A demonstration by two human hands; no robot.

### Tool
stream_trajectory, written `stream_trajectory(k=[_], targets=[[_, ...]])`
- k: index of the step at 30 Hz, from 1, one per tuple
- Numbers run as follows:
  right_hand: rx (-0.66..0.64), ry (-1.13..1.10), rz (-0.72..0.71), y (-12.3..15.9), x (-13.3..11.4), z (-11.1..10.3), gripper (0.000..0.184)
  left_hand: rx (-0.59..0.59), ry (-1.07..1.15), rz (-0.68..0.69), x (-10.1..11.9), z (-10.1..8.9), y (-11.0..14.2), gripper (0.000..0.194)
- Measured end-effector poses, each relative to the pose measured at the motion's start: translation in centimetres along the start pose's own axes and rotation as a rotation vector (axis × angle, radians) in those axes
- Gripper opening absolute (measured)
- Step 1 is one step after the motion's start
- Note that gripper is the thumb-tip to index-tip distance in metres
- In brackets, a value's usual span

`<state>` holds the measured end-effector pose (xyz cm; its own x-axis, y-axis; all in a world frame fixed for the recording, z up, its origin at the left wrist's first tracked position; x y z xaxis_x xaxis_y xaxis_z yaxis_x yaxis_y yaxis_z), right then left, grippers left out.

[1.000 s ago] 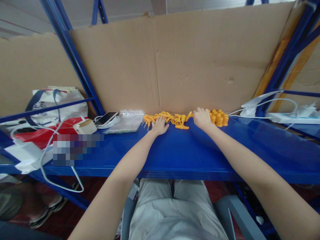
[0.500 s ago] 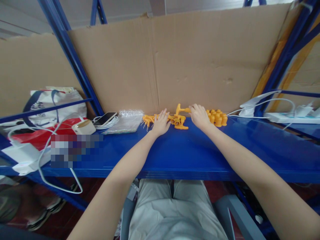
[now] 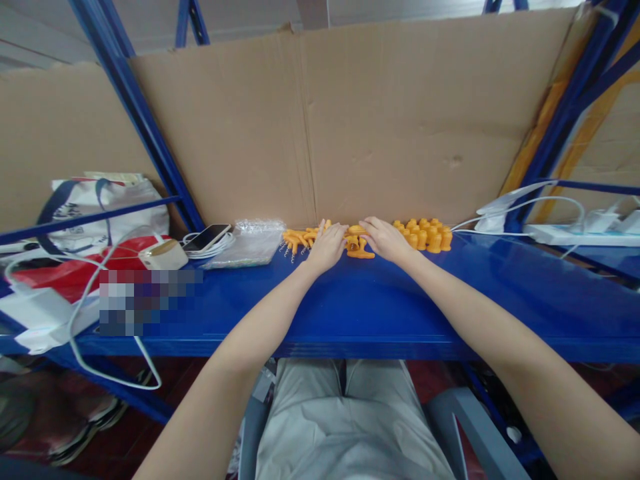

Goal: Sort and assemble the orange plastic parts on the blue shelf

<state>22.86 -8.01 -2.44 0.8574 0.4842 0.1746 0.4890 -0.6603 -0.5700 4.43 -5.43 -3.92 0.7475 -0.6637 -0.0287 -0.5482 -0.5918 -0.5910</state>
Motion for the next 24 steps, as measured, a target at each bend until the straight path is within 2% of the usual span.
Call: stream_trajectory(k=[4, 13, 19, 24], targets=[[-0.057, 0.014, -0.008, 0.1, -0.2, 0.2, 0.04, -0.008, -0.039, 0.002, -0.3, 0.0, 0.0, 0.039], [-0.09, 0.053, -0.085, -0.3, -1.2, -0.3, 0.031, -0.028, -0.09, 0.13, 0.3, -0.1, -0.1, 0.035], [-0.051, 0.202, -0.096, -0.6, -1.7, -0.5, 0.025, -0.041, -0.088, 0.16, 0.2, -0.1, -0.3, 0.031], [-0.027, 0.201, -0.104, -0.4, -1.6, -0.4, 0.024, -0.024, -0.094, 0.156, 0.4, -0.4, -0.4, 0.024]])
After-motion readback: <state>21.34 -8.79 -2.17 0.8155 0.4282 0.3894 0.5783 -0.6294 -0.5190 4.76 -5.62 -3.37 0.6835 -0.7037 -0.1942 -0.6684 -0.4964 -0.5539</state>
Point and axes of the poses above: each hand's wrist, its own y-axis away from the middle knuckle, its own z-axis out of the palm, x = y × z, the point moved 2 cm from there along -y, towards the middle knuckle, and after that the axes turned 3 degrees about -x, right-handed, at the moved point
